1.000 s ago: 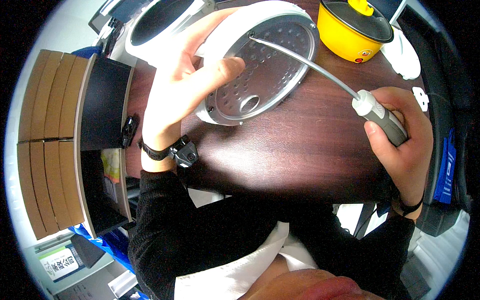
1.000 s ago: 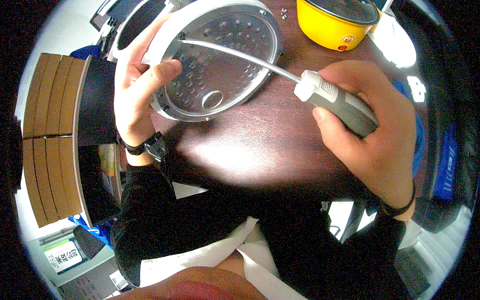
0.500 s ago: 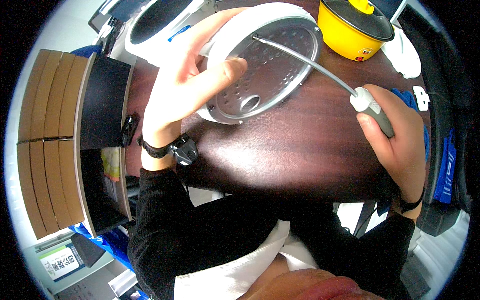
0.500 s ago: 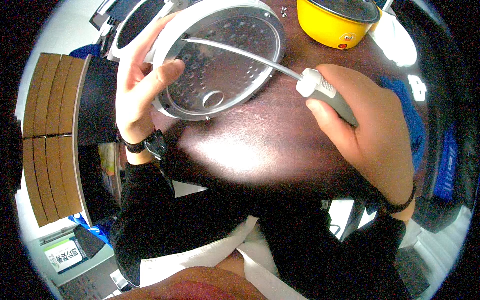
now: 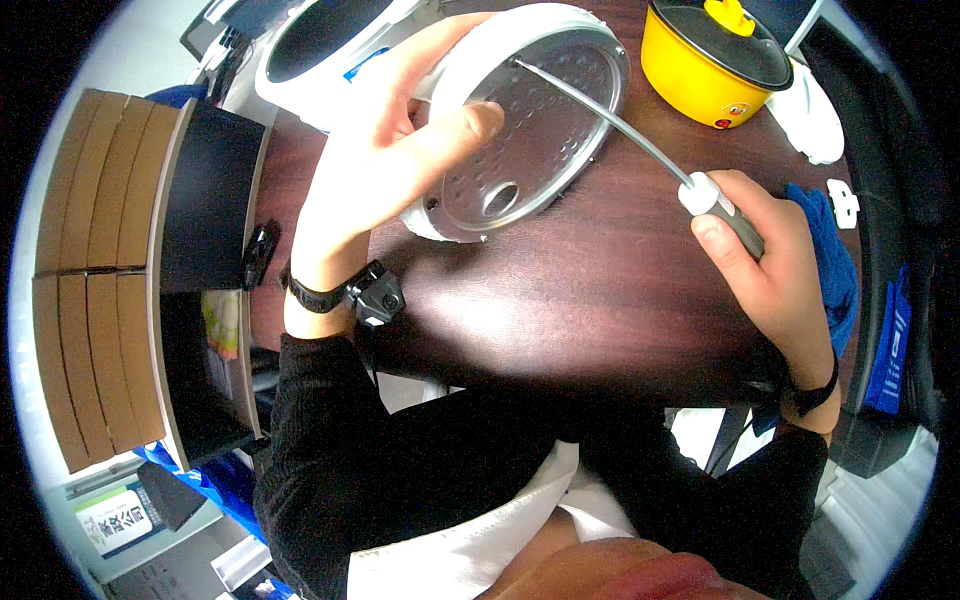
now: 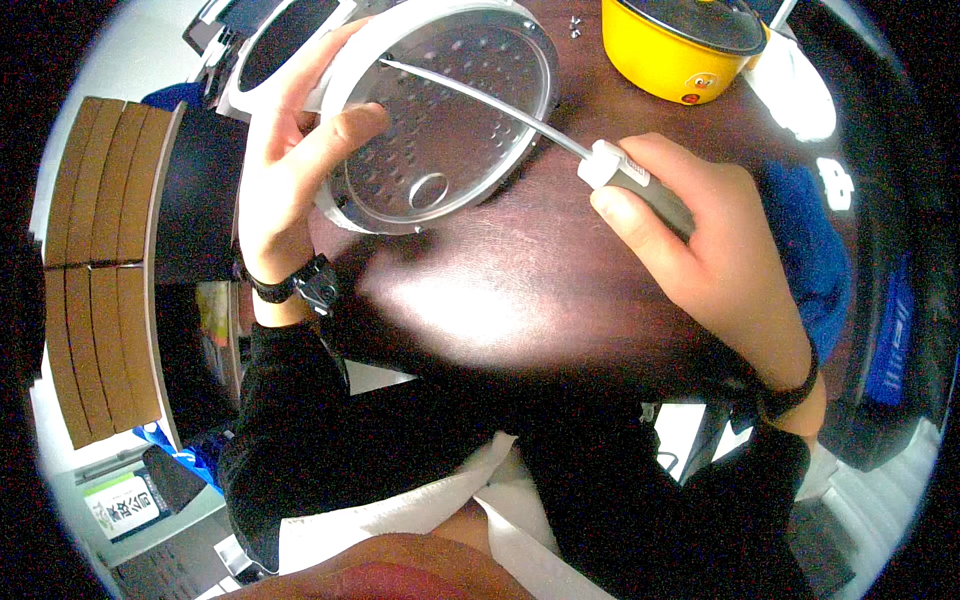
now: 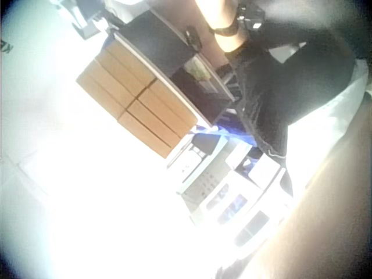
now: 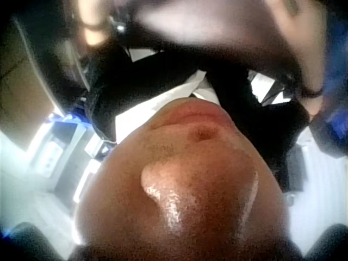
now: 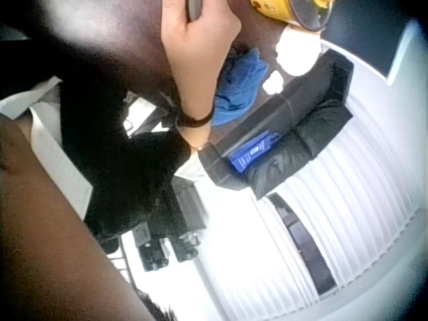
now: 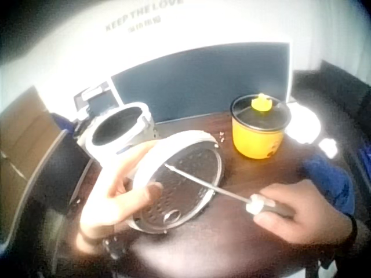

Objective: The person uses a screwdriver to repeatedly pry at the rim of a white circular appliance part, likely a rice cooker lid or inner cover, while holding it with the other hand. The person rotates the part and continues prying along the edge without visibly removing any components.

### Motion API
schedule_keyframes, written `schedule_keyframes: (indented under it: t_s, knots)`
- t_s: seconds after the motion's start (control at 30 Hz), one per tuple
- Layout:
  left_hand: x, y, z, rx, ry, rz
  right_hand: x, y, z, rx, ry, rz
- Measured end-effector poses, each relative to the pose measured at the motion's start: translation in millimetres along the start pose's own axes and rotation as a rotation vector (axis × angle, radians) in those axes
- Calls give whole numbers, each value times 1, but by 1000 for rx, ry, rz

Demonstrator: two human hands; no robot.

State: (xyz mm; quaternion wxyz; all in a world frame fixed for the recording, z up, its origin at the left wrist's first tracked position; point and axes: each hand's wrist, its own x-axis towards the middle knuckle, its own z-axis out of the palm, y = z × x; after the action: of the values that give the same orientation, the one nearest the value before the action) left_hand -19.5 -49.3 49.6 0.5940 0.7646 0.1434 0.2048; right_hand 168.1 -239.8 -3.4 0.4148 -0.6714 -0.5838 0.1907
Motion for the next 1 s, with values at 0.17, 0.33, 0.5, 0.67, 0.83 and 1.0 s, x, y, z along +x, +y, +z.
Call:
schedule_keyframes:
  t_s: [0.17, 0.33, 0.5, 0.67, 0.83, 1.0]
  knots:
    - [-2, -25, 5, 145, 235, 124, -2, -8, -2, 63, -35, 66]
    - [0, -27, -1, 301, 189, 219, -3, -2, 3, -207, 167, -144]
    - [2, -24, 0, 422, 147, 246, -4, -3, -1, -324, 168, -137]
    - [1, -28, -7, 548, 101, 299, -6, -6, 2, -157, 75, -22]
    - [4, -31, -8, 601, 104, 323, -4, -9, 3, -32, 11, 52]
    - [9, -36, 1, 439, 200, 271, 0, 2, -1, 418, -183, 283]
